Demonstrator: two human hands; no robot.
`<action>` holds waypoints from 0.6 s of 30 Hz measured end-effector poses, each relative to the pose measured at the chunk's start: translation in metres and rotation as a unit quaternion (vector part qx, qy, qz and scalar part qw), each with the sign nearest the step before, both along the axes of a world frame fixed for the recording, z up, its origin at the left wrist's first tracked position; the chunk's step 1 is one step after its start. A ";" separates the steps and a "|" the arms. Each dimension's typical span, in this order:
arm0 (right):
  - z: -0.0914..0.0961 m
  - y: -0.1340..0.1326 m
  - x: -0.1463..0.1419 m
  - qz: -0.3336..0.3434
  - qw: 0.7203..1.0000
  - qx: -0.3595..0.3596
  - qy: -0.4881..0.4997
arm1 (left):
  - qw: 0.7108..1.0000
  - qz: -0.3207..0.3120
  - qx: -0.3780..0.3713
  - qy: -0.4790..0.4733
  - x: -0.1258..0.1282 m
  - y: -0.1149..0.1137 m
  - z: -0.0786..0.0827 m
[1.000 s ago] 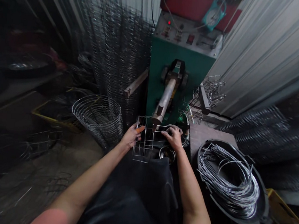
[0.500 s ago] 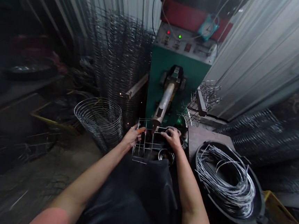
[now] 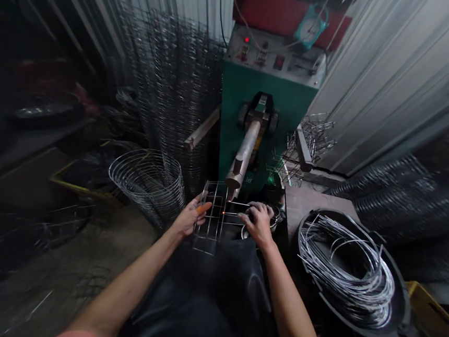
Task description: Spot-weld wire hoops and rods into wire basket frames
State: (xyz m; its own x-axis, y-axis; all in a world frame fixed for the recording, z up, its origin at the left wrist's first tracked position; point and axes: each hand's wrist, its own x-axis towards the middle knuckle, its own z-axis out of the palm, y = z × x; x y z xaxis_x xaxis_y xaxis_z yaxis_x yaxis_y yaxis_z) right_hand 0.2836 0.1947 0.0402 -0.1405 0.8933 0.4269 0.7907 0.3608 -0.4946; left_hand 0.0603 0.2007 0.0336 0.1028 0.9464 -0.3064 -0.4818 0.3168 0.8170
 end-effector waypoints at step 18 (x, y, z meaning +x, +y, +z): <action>0.061 -0.096 0.040 -0.017 0.982 -0.007 0.188 | 0.975 -0.070 -0.049 -0.205 -0.073 -0.073 0.002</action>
State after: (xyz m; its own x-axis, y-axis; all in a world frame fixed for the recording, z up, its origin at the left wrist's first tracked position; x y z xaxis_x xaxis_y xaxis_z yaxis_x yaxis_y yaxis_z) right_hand 0.3236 0.0986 0.1013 0.0542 0.9007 0.4311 0.5624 0.3292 -0.7585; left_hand -0.0128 0.1273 0.0352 0.3614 0.8828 -0.3000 -0.7078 0.4692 0.5281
